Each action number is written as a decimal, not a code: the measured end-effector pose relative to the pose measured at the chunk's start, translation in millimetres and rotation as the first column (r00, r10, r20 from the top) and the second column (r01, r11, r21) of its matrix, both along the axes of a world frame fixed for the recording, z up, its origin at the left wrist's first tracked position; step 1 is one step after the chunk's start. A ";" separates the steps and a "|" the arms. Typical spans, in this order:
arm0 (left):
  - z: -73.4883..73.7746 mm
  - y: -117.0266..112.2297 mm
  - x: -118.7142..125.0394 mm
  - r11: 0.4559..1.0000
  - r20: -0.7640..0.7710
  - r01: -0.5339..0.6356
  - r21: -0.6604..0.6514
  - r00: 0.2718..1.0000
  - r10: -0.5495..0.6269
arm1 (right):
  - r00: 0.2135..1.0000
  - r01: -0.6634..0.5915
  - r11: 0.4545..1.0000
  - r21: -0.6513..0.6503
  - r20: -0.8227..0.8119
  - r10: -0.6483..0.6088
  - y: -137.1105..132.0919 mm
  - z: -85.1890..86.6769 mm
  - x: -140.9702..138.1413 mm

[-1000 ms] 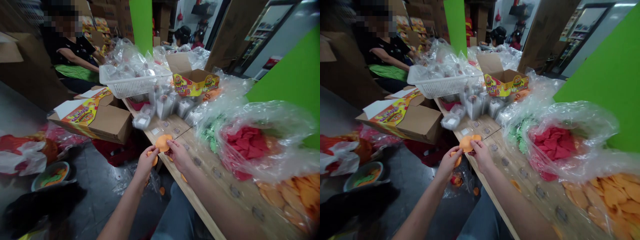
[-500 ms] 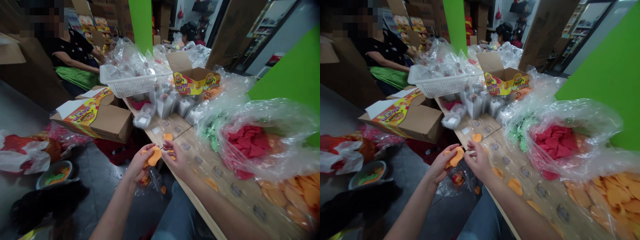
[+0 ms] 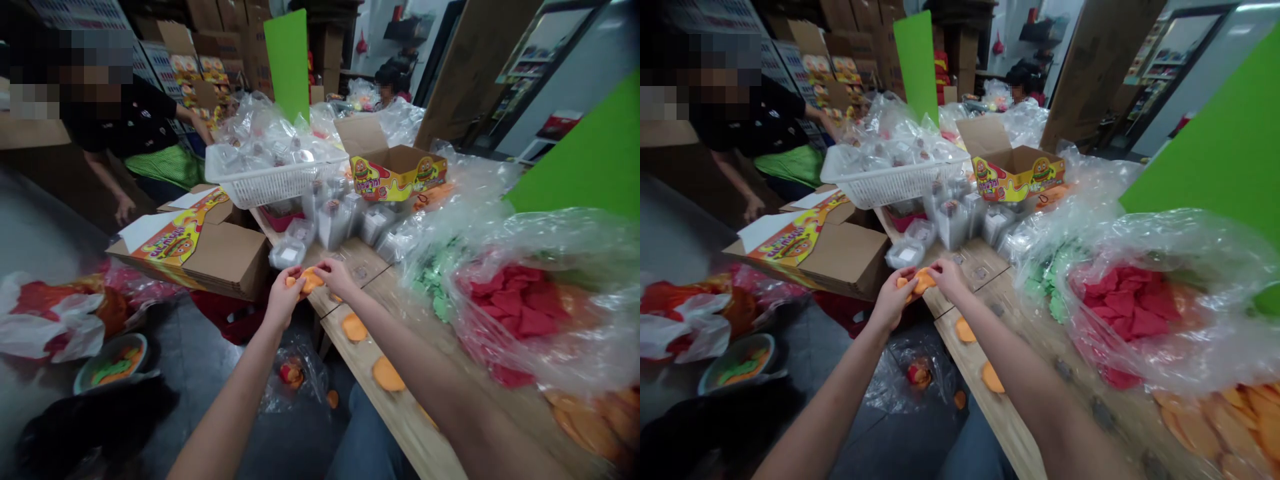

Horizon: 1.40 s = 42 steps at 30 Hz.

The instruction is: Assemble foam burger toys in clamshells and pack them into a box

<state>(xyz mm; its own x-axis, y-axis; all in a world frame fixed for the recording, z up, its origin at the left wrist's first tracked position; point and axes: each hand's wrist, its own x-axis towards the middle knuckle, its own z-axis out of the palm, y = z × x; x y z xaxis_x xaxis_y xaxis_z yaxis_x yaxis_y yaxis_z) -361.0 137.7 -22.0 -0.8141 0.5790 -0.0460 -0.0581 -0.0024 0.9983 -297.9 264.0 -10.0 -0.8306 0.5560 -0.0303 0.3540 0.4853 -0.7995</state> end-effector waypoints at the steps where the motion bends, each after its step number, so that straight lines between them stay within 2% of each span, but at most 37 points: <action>1: -3.4 5.9 -6.1 1.000 -0.011 -0.010 -0.025 1.000 0.009 | 1.000 0.019 0.997 0.079 0.009 -0.020 6.8 -2.8 -9.1; 3: -9.5 13.6 -15.0 0.996 -0.063 -0.033 -0.084 0.998 0.027 | 0.999 0.030 0.975 0.221 0.037 -0.040 16.2 -9.6 -22.2; 6: -12.7 13.2 -19.2 0.979 -0.209 -0.055 -0.198 0.978 0.012 | 0.996 -0.007 0.925 0.380 0.089 -0.029 20.0 -20.8 -29.5; 10: -6.5 5.7 -13.4 0.940 -0.407 0.039 -0.338 0.895 -0.183 | 0.989 -0.073 0.857 0.511 0.145 -0.003 18.1 -28.2 -28.6; 13: -4.2 7.8 -9.1 0.878 -0.433 0.128 -0.462 0.831 -0.349 | 0.985 -0.108 0.813 0.572 0.175 0.008 17.9 -24.5 -23.4; 15: -5.1 12.7 -8.4 0.840 -0.425 0.146 -0.523 0.809 -0.406 | 0.983 -0.121 0.789 0.602 0.184 0.010 16.8 -20.9 -16.2; 17: -5.4 17.9 -9.0 0.827 -0.423 0.153 -0.541 0.801 -0.424 | 0.982 -0.134 0.771 0.622 0.188 0.019 14.1 -19.4 -6.9; 19: -3.1 21.0 -9.7 0.842 -0.425 0.161 -0.516 0.805 -0.414 | 0.981 -0.147 0.774 0.616 0.189 0.036 11.3 -20.5 1.2; 22: 5.6 15.6 -9.1 0.895 -0.429 0.150 -0.419 0.836 -0.341 | 0.984 -0.135 0.816 0.562 0.172 0.044 12.2 -21.4 6.1; 26: 21.8 -11.6 -1.4 0.962 -0.394 0.010 -0.274 0.911 -0.122 | 0.997 -0.054 0.882 0.469 0.066 0.027 17.1 -5.4 8.8; 28: 30.3 -24.5 11.2 0.981 -0.261 -0.044 -0.191 0.965 -0.008 | 1.000 0.013 0.913 0.407 -0.008 -0.011 10.4 7.1 20.6; 30: 38.4 -28.7 34.3 0.999 0.078 -0.051 -0.014 0.996 0.052 | 0.997 0.071 0.940 0.334 -0.051 -0.057 -6.4 16.7 46.7; 31: 41.9 -26.9 50.2 0.995 0.272 -0.049 0.092 0.962 0.023 | 0.996 0.071 0.969 0.237 -0.065 -0.057 -17.7 19.5 65.1; 32: 44.9 -22.9 68.7 0.983 0.432 -0.042 0.181 0.901 -0.041 | 0.996 0.049 0.995 0.092 -0.084 -0.042 -29.9 21.0 86.3; 33: 47.2 -17.5 89.4 0.972 0.531 -0.022 0.235 0.840 -0.109 | 0.993 0.017 0.995 -0.095 -0.119 -0.028 -41.6 21.5 109.3; 34: 48.8 -11.5 111.5 0.969 0.569 0.019 0.246 0.806 -0.160 | 0.985 0.000 0.958 -0.286 -0.165 -0.049 -51.6 21.4 133.3; 35: 49.7 -5.4 134.1 0.968 0.581 0.085 0.237 0.786 -0.212 | 0.972 0.001 0.890 -0.455 -0.210 -0.108 -59.0 20.9 157.7; 36: 49.8 0.4 156.2 0.958 0.581 0.175 0.225 0.766 -0.276 | 0.950 0.027 0.816 -0.577 -0.239 -0.200 -63.1 20.6 182.6; 37: 49.3 6.0 177.2 0.936 0.574 0.275 0.220 0.740 -0.352 | 0.917 0.088 0.759 -0.645 -0.245 -0.315 -64.1 20.6 208.1; 39: 46.6 16.9 214.5 0.844 0.532 0.485 0.230 0.663 -0.526 | 0.821 0.231 0.674 -0.701 -0.231 -0.522 -60.4 22.4 260.7; 41: 42.6 28.6 246.4 0.728 0.445 0.651 0.217 0.598 -0.667 | 0.733 0.369 0.640 -0.674 -0.212 -0.646 -55.5 25.6 311.7; 42: 40.4 35.0 260.9 0.690 0.389 0.700 0.185 0.592 -0.705 | 0.701 0.434 0.634 -0.640 -0.202 -0.684 -54.0 27.4 334.6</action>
